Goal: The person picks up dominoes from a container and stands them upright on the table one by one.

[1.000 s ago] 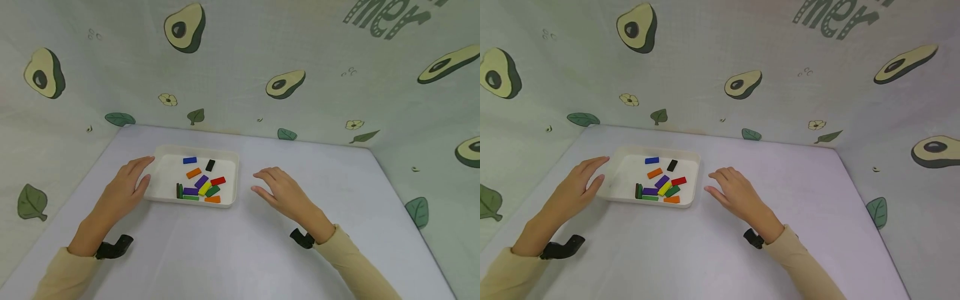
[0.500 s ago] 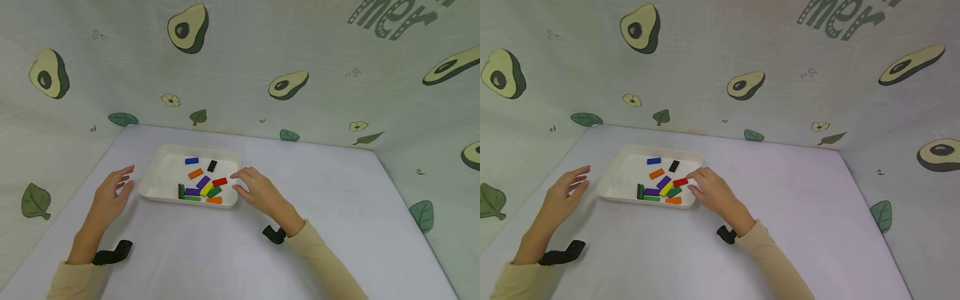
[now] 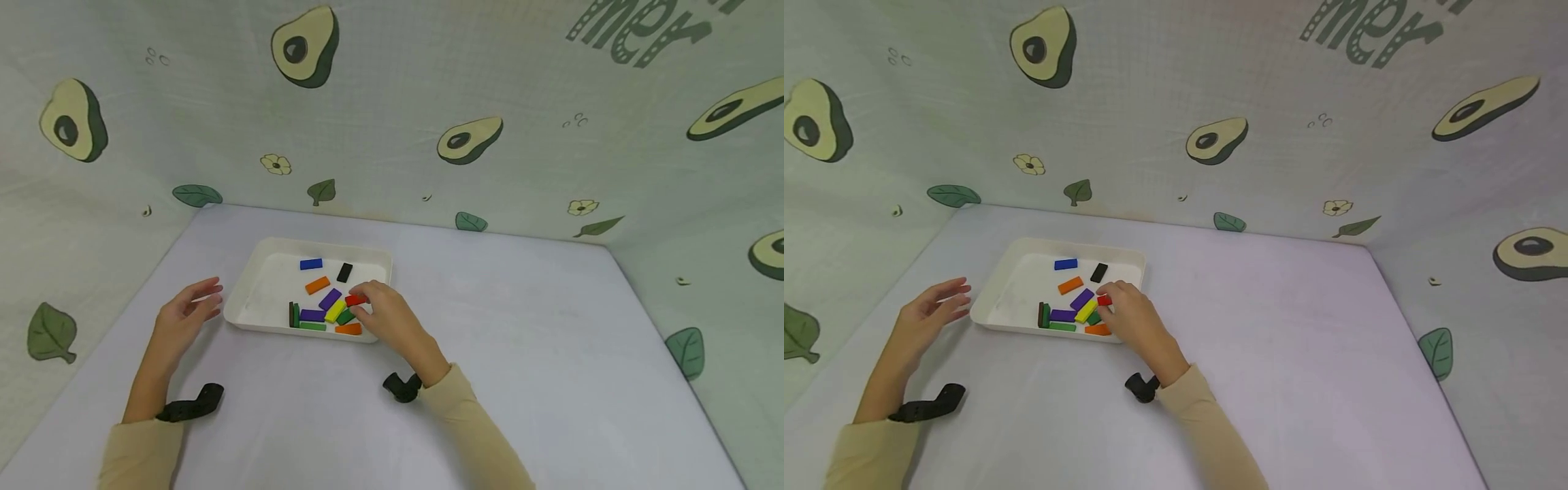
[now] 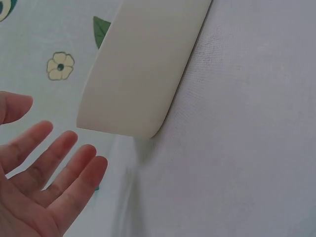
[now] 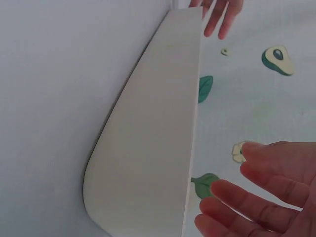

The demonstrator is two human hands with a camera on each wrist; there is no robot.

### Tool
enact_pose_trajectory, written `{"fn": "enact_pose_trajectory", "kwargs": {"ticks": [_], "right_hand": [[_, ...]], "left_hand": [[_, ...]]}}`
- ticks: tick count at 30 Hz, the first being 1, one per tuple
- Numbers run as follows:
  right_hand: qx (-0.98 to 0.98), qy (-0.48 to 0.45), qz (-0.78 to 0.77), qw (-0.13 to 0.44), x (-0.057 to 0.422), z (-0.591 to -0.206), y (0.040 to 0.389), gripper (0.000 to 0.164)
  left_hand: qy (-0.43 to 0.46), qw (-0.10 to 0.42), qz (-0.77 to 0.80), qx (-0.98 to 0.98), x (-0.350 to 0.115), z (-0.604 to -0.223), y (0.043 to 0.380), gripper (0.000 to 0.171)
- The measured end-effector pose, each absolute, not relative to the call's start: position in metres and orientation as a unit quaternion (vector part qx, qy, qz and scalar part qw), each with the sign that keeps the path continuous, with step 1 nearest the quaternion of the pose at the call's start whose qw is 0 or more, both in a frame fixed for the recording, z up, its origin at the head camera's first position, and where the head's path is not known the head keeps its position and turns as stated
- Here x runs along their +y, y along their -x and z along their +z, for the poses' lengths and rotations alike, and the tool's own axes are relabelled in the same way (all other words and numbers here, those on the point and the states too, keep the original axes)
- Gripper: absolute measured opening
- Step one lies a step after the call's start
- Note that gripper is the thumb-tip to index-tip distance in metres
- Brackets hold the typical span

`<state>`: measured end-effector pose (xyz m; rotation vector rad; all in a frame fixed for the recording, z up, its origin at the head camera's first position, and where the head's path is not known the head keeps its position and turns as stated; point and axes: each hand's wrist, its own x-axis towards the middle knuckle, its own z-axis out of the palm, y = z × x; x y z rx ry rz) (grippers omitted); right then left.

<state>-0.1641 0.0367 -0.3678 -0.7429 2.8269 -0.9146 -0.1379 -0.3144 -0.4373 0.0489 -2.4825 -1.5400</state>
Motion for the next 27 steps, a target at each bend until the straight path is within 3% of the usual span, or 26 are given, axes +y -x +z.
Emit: {"fn": "enact_pose_trajectory", "kwargs": {"ticks": [15,27], "right_hand": [[0.93,0.163,-0.311,0.106,0.009,-0.384,0.183,0.031],[0.944,0.154,-0.279,0.082,-0.004,-0.397,0.186,0.029]], "left_hand": [[-0.037,0.031,-0.612,-0.789,-0.3,-0.428,0.142,0.05],[-0.038,-0.013,-0.632,-0.774,-0.306,-0.432,0.142,0.047]]}}
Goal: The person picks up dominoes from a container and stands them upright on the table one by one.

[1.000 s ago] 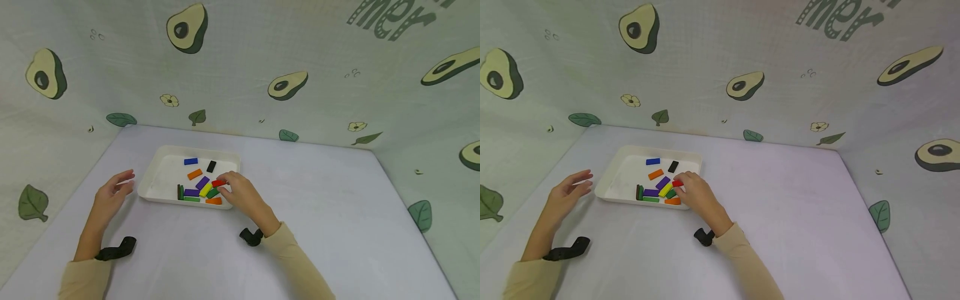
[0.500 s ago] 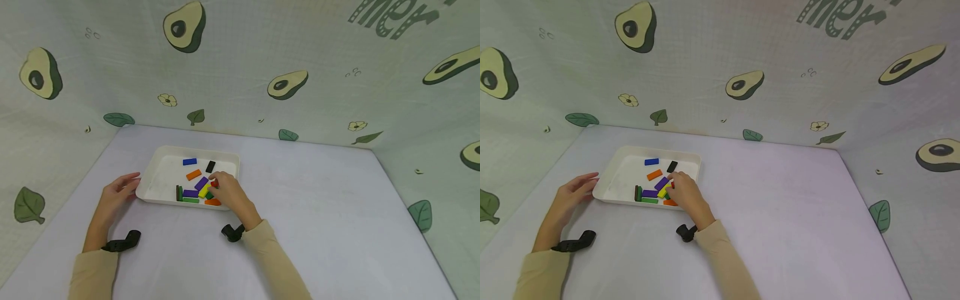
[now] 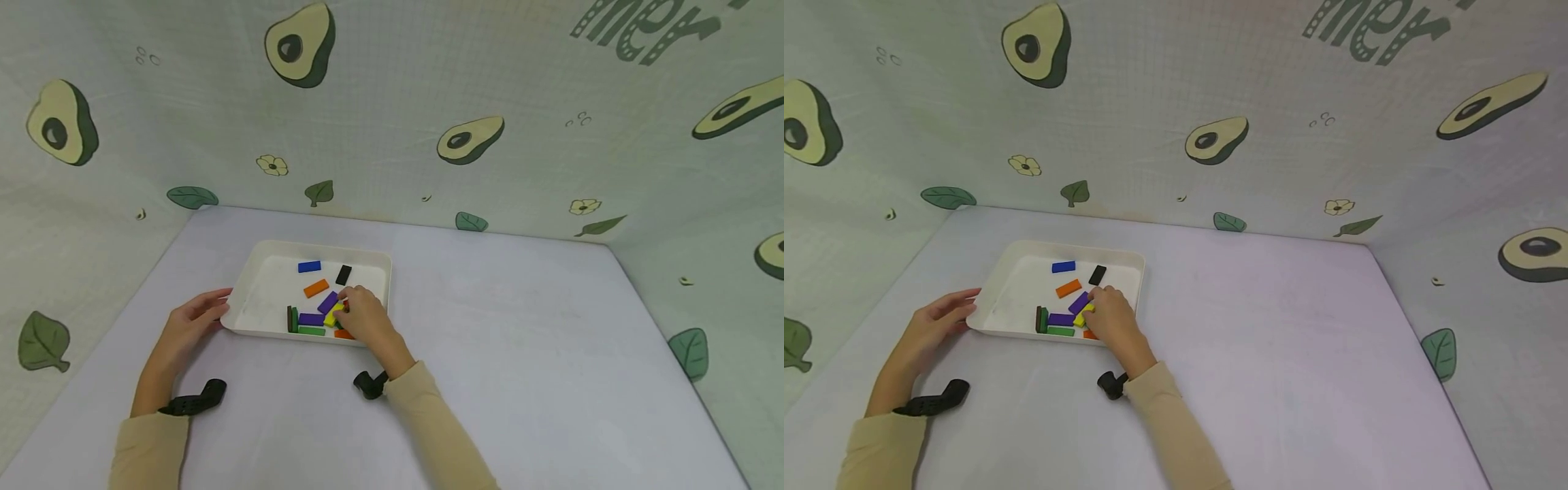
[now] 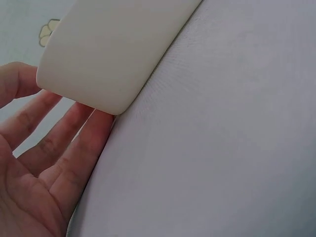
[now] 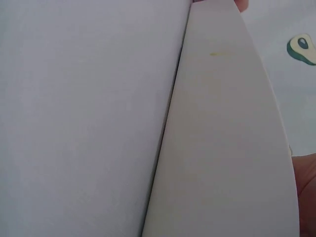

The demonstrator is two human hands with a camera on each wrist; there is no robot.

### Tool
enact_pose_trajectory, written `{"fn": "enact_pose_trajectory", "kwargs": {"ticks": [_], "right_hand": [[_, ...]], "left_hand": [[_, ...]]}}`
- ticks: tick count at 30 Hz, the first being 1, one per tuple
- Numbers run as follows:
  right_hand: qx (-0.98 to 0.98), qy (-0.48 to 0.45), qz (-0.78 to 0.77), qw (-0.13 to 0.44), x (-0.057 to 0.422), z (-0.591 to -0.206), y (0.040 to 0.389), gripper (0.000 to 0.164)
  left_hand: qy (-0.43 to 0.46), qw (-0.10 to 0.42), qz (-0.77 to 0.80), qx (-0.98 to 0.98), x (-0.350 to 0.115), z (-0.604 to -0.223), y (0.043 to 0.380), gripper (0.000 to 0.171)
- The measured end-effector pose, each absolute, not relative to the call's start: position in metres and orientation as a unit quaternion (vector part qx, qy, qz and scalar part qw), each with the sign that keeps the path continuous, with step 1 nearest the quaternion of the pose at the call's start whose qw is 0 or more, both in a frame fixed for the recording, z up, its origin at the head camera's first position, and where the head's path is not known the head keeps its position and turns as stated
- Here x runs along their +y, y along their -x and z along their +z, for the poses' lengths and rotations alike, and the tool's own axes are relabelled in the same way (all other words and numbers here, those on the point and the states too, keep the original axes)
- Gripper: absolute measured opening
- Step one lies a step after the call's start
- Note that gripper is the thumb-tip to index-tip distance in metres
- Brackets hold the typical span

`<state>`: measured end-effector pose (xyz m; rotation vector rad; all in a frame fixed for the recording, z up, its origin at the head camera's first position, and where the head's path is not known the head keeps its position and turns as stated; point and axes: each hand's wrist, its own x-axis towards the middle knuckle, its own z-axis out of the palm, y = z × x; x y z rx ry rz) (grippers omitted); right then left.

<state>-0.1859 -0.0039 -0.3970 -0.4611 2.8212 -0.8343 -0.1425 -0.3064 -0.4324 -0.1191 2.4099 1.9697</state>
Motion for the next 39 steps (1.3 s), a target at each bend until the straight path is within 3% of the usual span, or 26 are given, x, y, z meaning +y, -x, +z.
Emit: {"fn": "enact_pose_trajectory", "kwargs": {"ticks": [17,39], "right_hand": [[0.959,0.157,-0.225,0.071,-0.0082,-0.4032,0.1838,0.033],[0.934,0.16,-0.317,0.046,-0.0088,-0.3966,0.1781,0.019]], "left_hand": [[-0.007,0.026,0.719,0.694,-0.3094,-0.4365,0.1438,0.042],[-0.006,0.022,0.713,0.701,-0.3109,-0.4399,0.1433,0.042]]}}
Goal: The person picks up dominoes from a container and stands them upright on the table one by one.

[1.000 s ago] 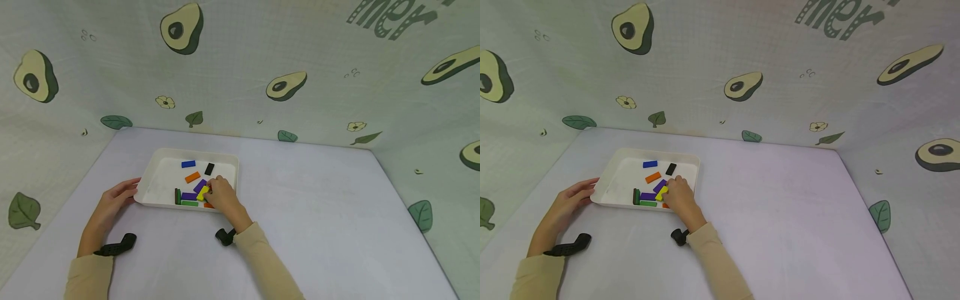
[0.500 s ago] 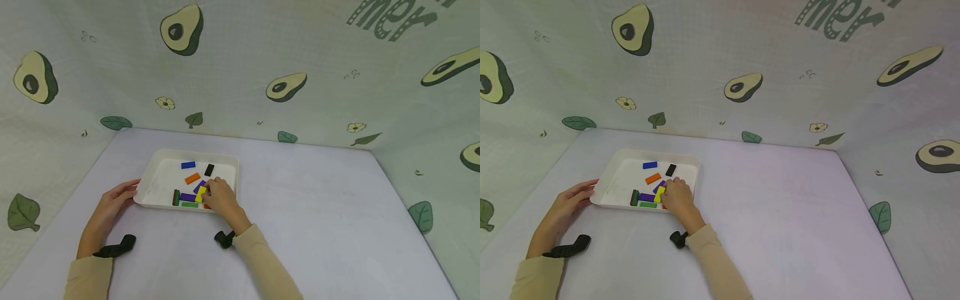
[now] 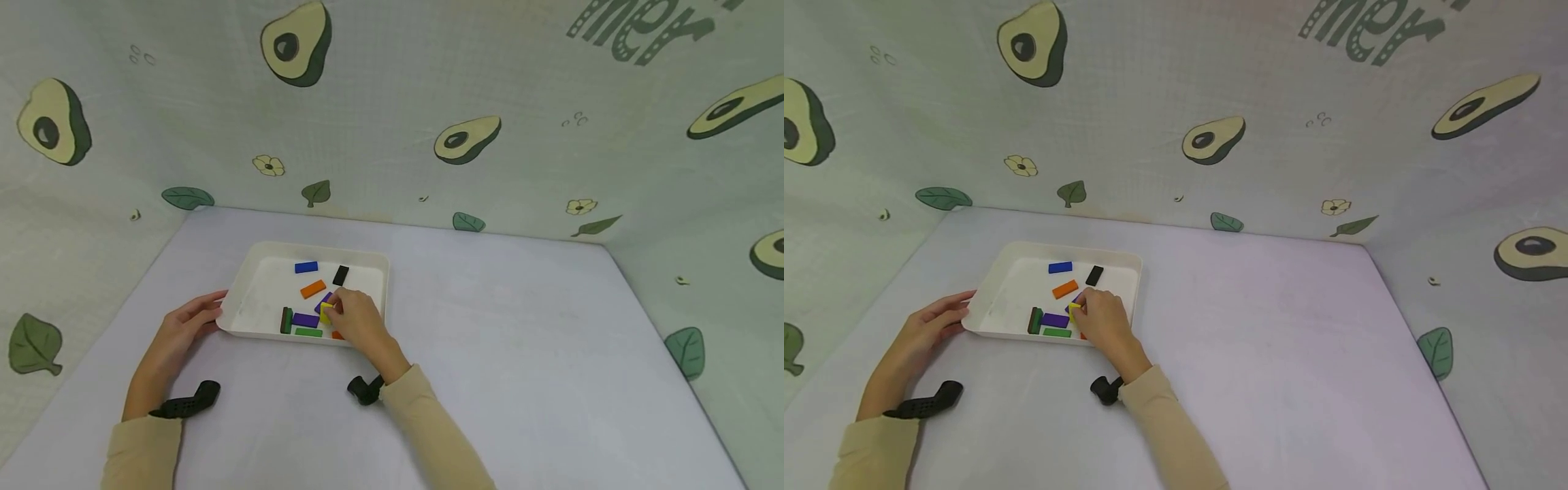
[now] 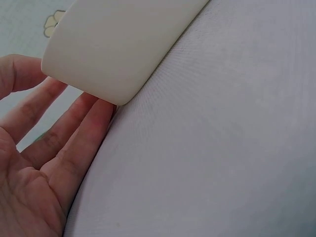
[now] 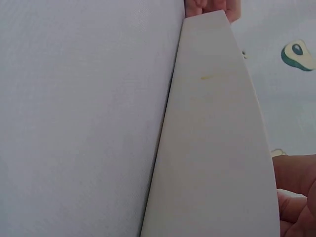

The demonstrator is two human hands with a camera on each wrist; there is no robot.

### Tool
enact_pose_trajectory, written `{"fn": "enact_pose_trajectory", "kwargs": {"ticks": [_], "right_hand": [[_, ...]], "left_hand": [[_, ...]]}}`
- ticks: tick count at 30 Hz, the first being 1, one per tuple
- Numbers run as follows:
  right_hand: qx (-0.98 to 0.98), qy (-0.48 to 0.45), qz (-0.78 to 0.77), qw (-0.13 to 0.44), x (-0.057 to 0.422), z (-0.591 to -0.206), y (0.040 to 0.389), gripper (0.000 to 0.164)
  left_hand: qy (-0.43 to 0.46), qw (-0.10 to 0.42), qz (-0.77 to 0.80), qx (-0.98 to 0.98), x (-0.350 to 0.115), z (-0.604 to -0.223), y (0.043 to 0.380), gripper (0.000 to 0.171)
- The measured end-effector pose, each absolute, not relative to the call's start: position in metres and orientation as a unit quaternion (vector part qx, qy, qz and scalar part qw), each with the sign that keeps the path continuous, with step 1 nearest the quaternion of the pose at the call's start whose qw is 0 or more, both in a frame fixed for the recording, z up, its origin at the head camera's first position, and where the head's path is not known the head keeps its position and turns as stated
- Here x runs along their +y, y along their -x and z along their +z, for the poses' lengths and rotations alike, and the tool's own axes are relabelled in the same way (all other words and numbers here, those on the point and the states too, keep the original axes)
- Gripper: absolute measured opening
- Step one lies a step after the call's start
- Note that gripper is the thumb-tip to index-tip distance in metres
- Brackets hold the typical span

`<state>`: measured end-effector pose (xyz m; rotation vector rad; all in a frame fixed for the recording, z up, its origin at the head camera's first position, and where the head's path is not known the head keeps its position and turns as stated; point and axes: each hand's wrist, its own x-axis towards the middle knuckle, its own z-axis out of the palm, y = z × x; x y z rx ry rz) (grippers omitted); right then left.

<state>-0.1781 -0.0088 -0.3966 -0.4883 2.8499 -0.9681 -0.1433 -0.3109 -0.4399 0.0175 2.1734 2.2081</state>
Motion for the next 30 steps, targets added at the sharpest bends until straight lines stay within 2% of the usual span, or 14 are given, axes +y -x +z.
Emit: {"fn": "enact_pose_trajectory", "kwargs": {"ticks": [13,24,30], "right_hand": [[0.927,0.162,-0.337,0.022,0.001,-0.382,0.174,0.014],[0.914,0.131,-0.38,0.055,0.019,-0.365,0.177,0.014],[0.911,0.128,-0.393,0.02,0.035,-0.355,0.178,0.013]], "left_hand": [[-0.001,0.026,0.71,0.704,-0.313,-0.441,0.143,0.042],[-0.008,0.023,0.726,0.687,-0.312,-0.441,0.145,0.041],[-0.001,0.02,0.713,0.701,-0.311,-0.442,0.145,0.041]]}}
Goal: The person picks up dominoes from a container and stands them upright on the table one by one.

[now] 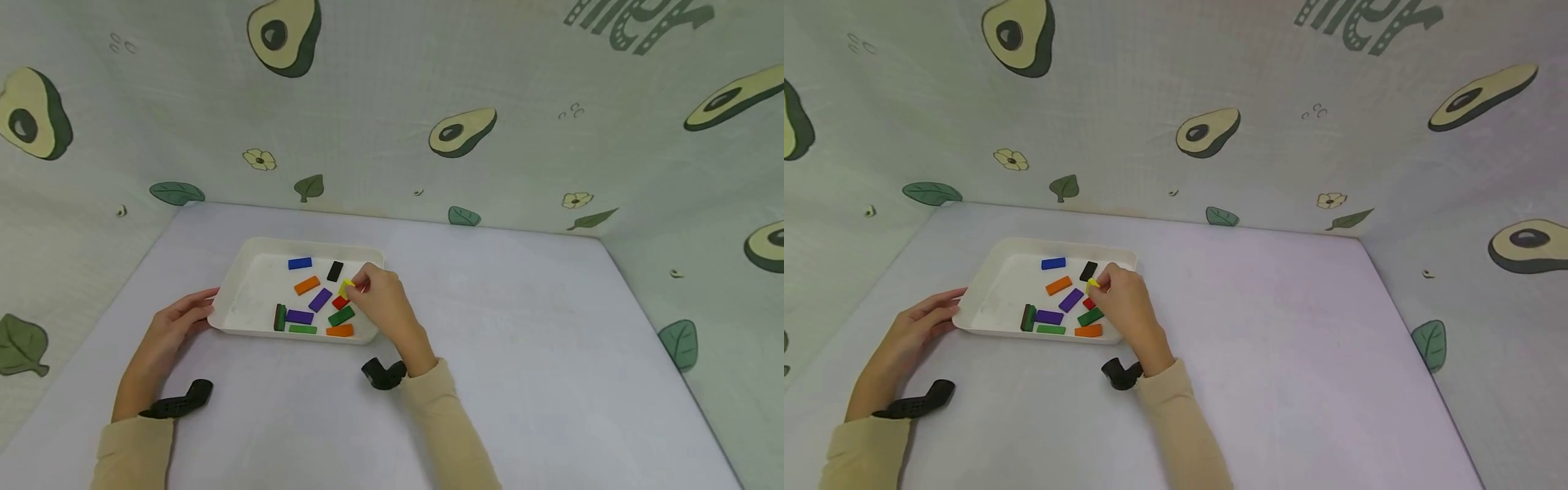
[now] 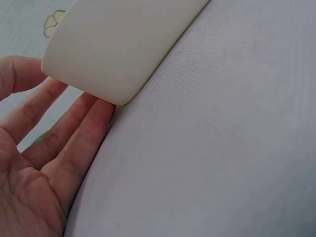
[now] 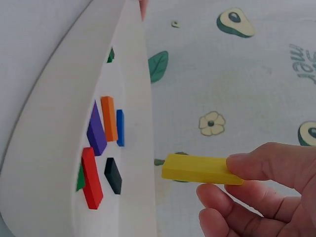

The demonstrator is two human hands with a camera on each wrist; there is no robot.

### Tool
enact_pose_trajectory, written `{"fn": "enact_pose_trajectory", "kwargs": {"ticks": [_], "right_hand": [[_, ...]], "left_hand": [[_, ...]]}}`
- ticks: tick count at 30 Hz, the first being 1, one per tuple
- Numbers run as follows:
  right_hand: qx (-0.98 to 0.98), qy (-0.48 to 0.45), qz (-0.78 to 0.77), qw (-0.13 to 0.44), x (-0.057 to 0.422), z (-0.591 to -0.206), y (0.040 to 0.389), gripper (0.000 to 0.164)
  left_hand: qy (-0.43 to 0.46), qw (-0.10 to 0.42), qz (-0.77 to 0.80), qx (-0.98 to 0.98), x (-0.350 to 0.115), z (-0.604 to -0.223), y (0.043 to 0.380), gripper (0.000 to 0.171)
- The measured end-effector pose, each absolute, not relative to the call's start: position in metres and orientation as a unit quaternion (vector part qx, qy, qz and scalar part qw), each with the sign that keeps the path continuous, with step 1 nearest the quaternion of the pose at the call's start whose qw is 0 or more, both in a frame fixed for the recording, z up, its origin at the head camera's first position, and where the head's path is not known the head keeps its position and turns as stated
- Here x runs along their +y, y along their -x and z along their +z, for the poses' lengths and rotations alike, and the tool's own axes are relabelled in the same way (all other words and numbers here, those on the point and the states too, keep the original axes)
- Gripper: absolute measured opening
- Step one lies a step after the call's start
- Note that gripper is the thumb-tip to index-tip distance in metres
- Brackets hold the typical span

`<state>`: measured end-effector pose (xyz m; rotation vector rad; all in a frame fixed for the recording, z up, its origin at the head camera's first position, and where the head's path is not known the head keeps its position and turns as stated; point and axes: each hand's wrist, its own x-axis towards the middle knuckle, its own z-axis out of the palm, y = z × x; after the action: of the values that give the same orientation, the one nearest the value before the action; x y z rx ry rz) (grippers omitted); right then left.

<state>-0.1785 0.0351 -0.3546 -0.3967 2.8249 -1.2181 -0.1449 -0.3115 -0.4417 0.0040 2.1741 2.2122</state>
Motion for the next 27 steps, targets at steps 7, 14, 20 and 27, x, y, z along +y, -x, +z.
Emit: {"fn": "enact_pose_trajectory", "kwargs": {"ticks": [7,14,20,27], "right_hand": [[0.906,0.092,-0.413,-0.012,0.057,-0.345,0.184,0.014],[0.897,0.049,-0.439,-0.03,0.08,-0.348,0.192,0.015],[0.89,0.016,-0.454,-0.042,0.099,-0.352,0.201,0.016],[0.894,-0.037,-0.445,-0.042,0.118,-0.365,0.211,0.018]], "left_hand": [[0.007,0.022,0.717,0.697,-0.312,-0.441,0.146,0.039],[0.008,0.028,0.722,0.691,-0.312,-0.442,0.145,0.04],[0.005,0.029,0.72,0.693,-0.313,-0.442,0.146,0.041],[-0.001,0.025,0.725,0.689,-0.313,-0.443,0.147,0.039]]}}
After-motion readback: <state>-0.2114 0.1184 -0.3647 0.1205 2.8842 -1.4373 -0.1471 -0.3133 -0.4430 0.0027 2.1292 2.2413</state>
